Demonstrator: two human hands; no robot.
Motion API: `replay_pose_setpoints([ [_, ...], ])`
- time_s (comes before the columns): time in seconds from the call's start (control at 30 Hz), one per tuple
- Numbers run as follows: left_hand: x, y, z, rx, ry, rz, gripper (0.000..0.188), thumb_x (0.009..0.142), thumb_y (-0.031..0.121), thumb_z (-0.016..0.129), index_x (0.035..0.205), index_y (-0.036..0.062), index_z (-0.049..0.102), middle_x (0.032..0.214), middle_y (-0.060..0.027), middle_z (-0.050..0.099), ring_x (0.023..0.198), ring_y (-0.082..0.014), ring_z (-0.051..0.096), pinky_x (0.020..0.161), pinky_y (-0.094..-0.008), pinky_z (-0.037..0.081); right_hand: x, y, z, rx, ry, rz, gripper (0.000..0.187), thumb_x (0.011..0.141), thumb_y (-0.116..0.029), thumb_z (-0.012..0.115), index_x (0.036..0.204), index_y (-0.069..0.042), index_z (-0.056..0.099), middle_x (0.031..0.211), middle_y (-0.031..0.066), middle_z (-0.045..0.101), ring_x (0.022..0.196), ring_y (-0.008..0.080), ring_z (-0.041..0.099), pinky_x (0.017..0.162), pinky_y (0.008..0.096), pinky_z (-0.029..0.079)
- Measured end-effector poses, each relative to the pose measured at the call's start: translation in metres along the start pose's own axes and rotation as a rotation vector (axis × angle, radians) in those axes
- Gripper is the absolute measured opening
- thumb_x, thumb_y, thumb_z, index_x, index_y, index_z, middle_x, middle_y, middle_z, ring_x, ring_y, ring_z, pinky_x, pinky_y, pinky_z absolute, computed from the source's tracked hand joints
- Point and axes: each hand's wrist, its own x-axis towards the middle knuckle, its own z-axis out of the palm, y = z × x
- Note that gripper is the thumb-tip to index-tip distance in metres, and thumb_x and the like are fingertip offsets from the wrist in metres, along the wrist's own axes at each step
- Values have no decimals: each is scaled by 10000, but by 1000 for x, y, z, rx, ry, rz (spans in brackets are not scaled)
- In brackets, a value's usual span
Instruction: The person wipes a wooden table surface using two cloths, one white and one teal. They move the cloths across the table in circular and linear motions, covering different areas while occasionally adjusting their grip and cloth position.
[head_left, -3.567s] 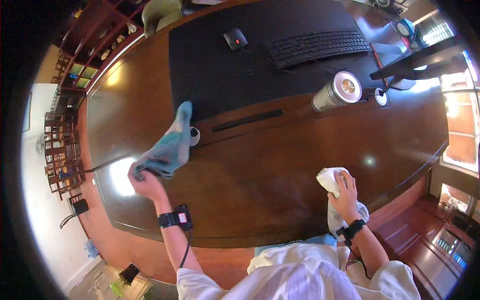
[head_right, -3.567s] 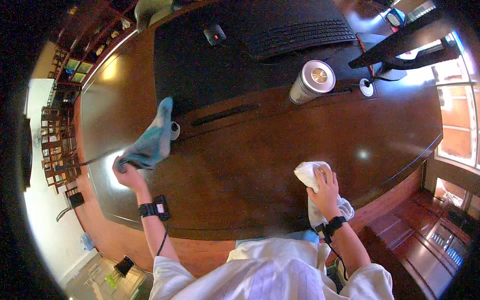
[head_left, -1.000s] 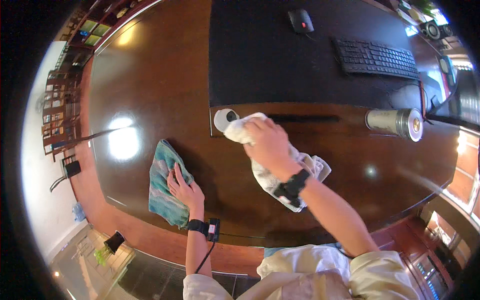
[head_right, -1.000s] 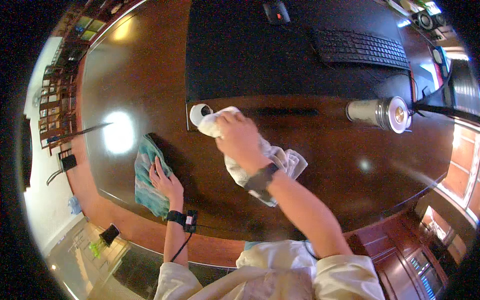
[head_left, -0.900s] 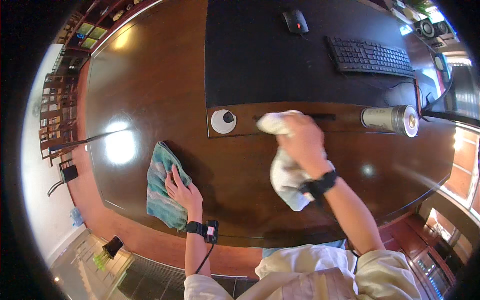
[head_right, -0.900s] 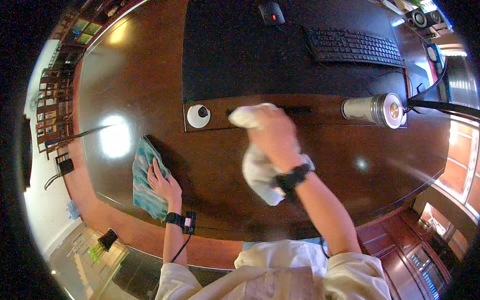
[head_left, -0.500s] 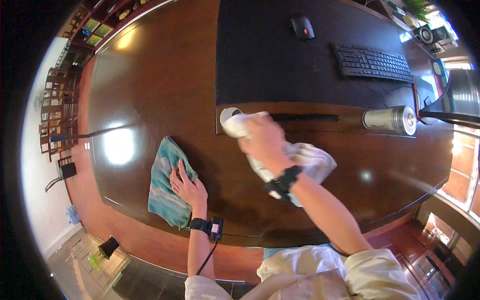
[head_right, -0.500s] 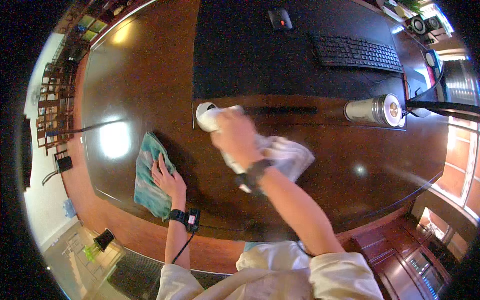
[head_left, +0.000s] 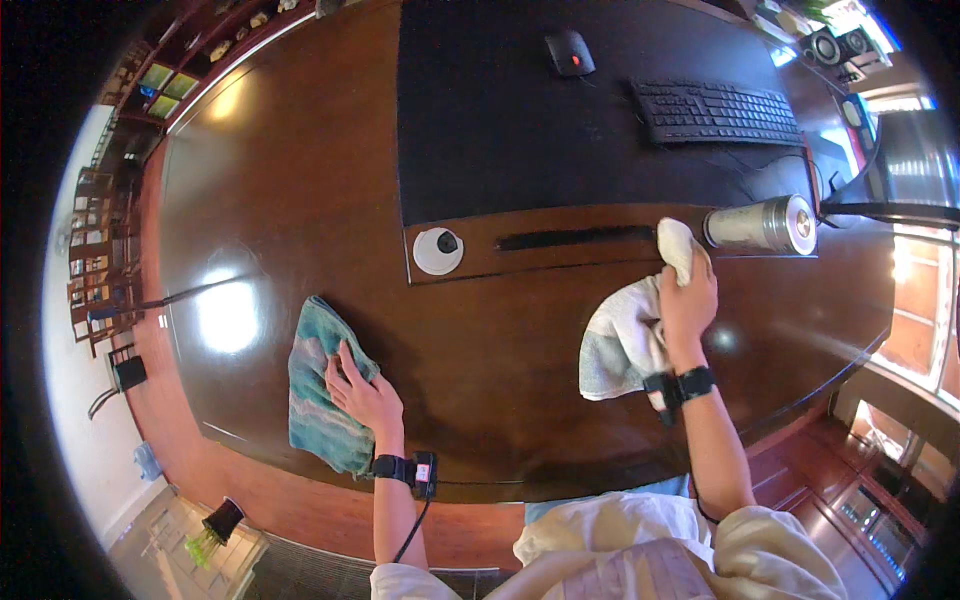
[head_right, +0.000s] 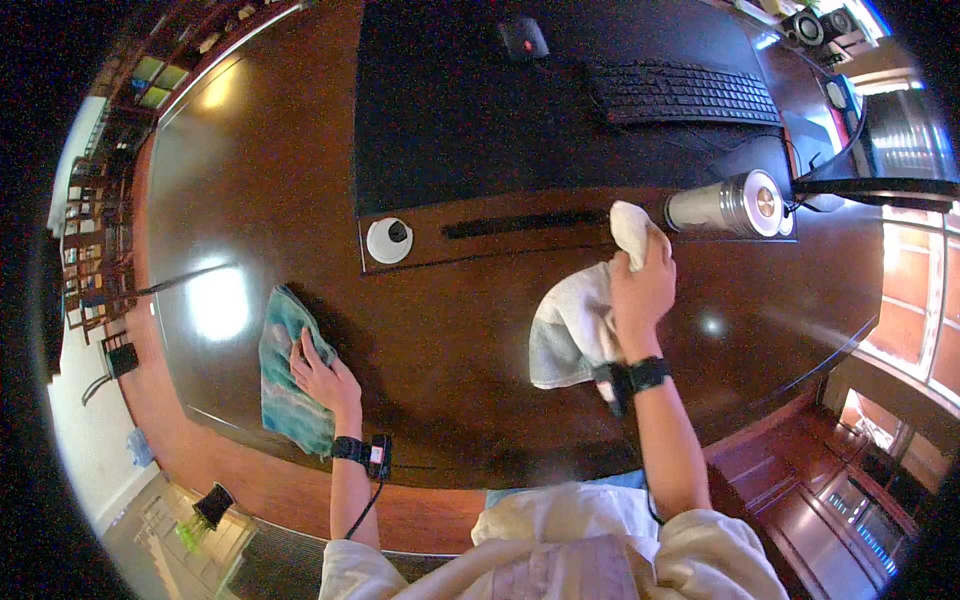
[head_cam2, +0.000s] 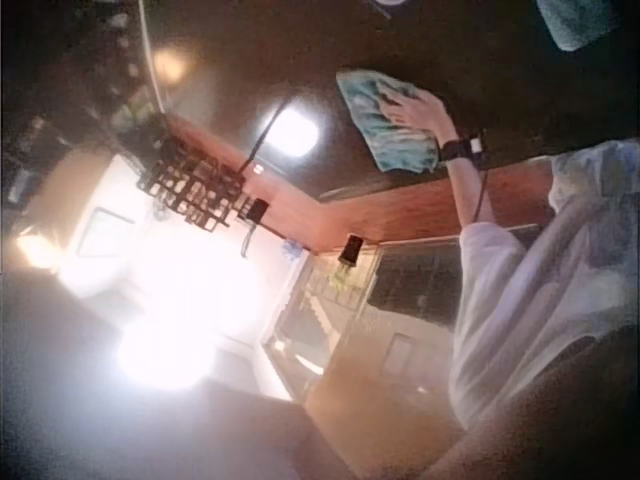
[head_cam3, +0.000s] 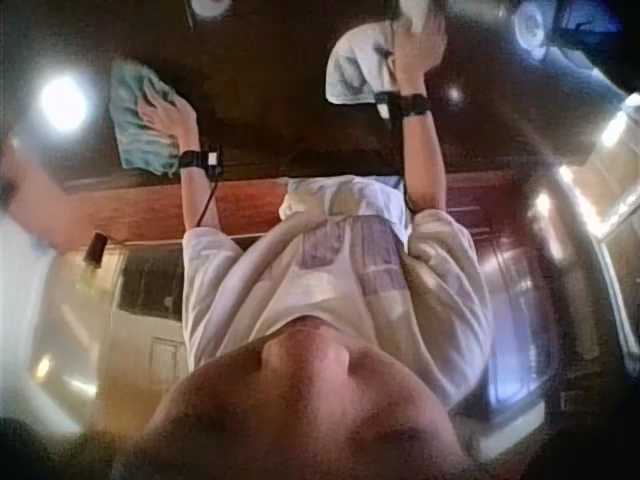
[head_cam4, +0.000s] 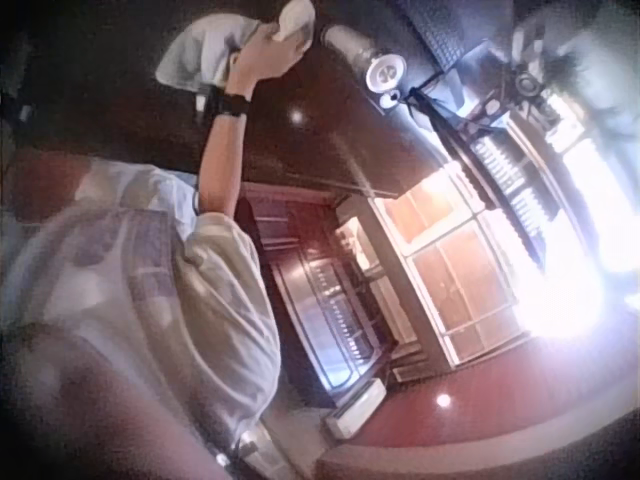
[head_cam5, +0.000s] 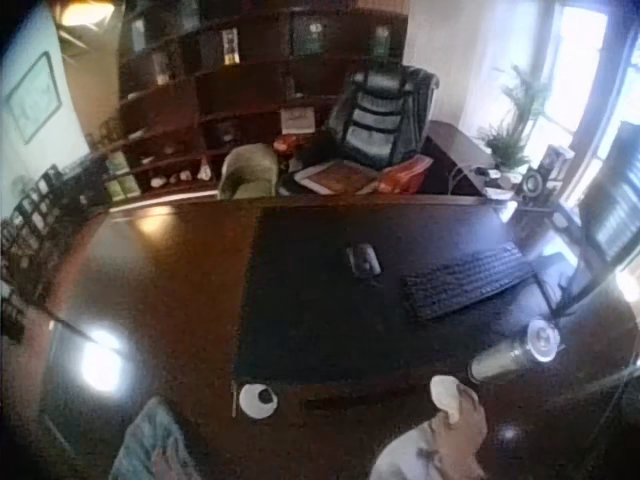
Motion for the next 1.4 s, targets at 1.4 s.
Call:
replay_pose_setpoints([
  [1.4,2,-4,3,-8,-14,10,679,776,100,561,1449,145,479,1375,-185,454,1313,-404,395,1114,-532,269,-88,-171,51,209,-572,-793,517,751,-152,725,1258,-132,622,1373,59,584,1234,284,547,1036,446,434],
])
